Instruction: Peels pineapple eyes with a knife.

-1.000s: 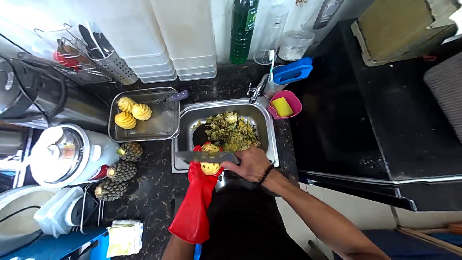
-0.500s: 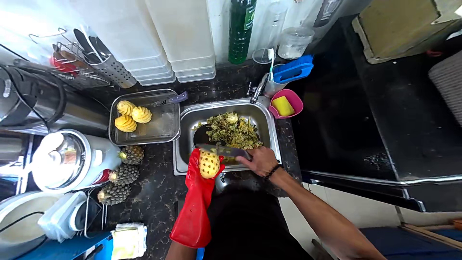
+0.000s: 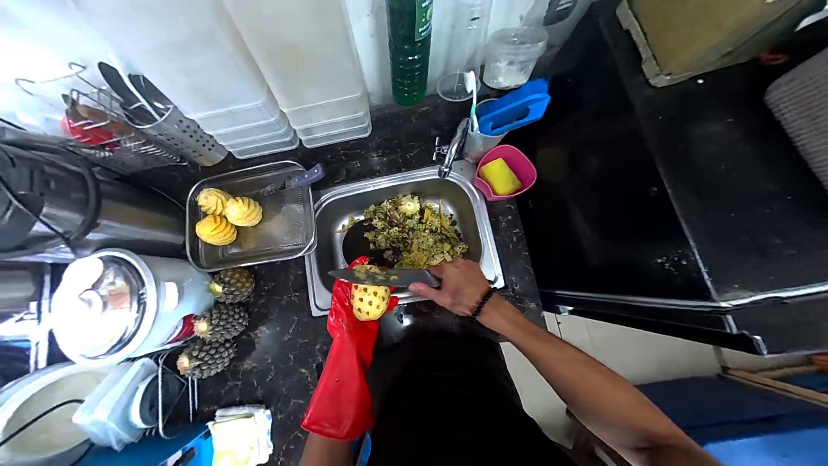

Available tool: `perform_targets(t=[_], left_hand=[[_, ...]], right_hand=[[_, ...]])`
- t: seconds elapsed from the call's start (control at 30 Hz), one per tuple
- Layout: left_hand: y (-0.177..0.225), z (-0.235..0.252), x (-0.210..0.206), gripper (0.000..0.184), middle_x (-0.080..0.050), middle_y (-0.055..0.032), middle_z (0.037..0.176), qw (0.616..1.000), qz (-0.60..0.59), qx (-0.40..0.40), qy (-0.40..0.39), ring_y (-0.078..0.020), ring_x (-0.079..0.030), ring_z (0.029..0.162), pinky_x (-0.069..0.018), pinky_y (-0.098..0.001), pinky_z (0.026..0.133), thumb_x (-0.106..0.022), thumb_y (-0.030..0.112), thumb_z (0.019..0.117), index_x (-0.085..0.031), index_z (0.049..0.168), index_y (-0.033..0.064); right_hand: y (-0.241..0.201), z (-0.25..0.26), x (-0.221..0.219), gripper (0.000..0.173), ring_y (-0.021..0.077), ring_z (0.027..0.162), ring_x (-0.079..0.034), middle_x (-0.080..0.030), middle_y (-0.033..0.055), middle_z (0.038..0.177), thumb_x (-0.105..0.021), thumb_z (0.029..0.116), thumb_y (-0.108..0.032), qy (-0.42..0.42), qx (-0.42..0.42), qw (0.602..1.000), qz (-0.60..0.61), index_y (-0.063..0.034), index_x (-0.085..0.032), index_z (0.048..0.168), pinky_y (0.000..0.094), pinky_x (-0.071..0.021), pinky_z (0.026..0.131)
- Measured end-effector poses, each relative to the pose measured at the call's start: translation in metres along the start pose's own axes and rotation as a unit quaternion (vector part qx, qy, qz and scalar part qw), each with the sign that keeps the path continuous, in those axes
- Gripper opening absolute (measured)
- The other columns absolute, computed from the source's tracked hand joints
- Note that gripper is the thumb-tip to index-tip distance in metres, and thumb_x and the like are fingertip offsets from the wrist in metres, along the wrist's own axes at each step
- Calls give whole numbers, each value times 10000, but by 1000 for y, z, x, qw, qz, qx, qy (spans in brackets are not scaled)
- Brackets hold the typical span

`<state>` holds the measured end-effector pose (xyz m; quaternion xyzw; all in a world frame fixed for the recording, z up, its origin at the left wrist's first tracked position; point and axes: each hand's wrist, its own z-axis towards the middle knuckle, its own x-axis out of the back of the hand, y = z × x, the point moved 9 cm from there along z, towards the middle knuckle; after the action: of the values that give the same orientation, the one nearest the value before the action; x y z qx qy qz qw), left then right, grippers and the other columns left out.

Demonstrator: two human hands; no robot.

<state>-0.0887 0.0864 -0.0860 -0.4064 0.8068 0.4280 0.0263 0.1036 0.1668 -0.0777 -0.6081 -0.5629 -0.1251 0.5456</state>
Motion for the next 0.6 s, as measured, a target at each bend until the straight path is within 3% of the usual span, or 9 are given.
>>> perform_targets(t=[0.13,0.23,0.33,0.43,0.53,0.6], left_hand=[[2,6,10,521,-666,-191,1140,1000,-8,-12,-10,-334,-694,934,-607,-514,720,-213,436,1113,-506,1397,113],[6,0,9,517,-642,-135,1213,998,27,-27,-41,-252,-660,1039,-591,-463,839,-178,391,1122,-480,1427,103],[5,-1,3,514,-686,-174,1075,999,-18,-1,-49,-291,-704,902,-617,-468,712,-197,391,1119,-537,1342,76],[6,1,5,529,-684,-260,1075,998,-37,22,-41,-405,-713,881,-614,-532,642,-218,408,1115,-542,1347,60],[8,0,20,452,-642,-240,1175,998,55,-32,24,-374,-681,977,-606,-547,721,-260,307,1130,-508,1393,35],[8,-4,28,418,-615,-207,1256,986,140,-89,34,-293,-653,1078,-591,-480,854,-313,234,1117,-474,1415,-11]], right_hand=[[-4,-6,-8,916,363,847,-703,-688,164,786,-316,901,-867,-30,-22,999,7,-37,-700,847,589,-528,755],[-25,-7,-1,904,328,820,-710,-697,126,763,-323,881,-886,0,12,1000,21,-77,-727,870,576,-539,746],[-18,0,-1,894,331,764,-707,-686,123,724,-353,870,-886,49,36,998,23,-74,-726,837,580,-536,683],[12,3,-11,865,375,817,-699,-685,173,771,-342,951,-797,16,-12,999,42,-21,-714,864,606,-534,746],[8,-4,-6,863,376,825,-690,-675,176,780,-333,959,-788,-16,-26,999,44,-12,-699,869,600,-525,751],[-17,-12,-3,893,365,839,-704,-694,162,788,-334,919,-842,-28,-5,999,37,-38,-721,875,603,-538,762]])
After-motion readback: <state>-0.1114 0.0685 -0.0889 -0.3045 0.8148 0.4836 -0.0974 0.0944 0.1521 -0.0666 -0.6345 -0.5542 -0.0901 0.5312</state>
